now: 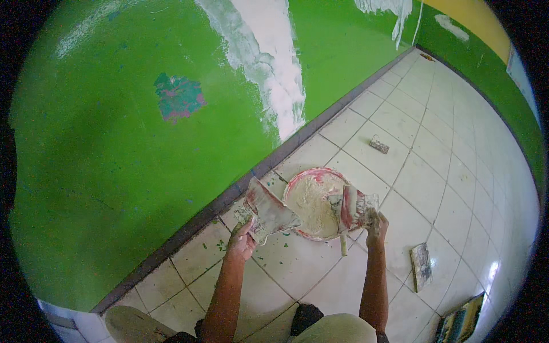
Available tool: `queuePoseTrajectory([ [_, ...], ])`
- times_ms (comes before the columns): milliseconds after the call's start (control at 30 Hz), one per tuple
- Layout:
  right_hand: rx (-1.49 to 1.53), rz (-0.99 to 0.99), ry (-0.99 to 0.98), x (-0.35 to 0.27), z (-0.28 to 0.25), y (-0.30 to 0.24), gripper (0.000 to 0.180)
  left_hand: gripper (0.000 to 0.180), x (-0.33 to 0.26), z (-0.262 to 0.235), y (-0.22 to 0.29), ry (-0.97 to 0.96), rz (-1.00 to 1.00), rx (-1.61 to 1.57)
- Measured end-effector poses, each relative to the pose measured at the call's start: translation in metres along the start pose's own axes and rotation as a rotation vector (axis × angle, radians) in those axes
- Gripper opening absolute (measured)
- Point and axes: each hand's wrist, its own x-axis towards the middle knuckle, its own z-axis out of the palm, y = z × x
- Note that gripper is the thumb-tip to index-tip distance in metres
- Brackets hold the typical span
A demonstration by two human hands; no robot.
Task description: Applying plaster compound to a green wall using a trowel and putty knife.
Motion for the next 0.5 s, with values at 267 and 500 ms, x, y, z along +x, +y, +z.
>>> queuePoseTrajectory([
  [267, 0.023, 0.068, -0.16, 0.088, 0.005, 0.042, 0.024, 0.032, 0.008, -0.012, -0.006, 0.134, 0.017, 0.038],
  [500, -0.33, -0.309, -0.421, 0.134, 0.008, 0.064, 0.055, 0.024, 0.007, -0.02, 0.001, 0.161, 0.005, 0.18],
])
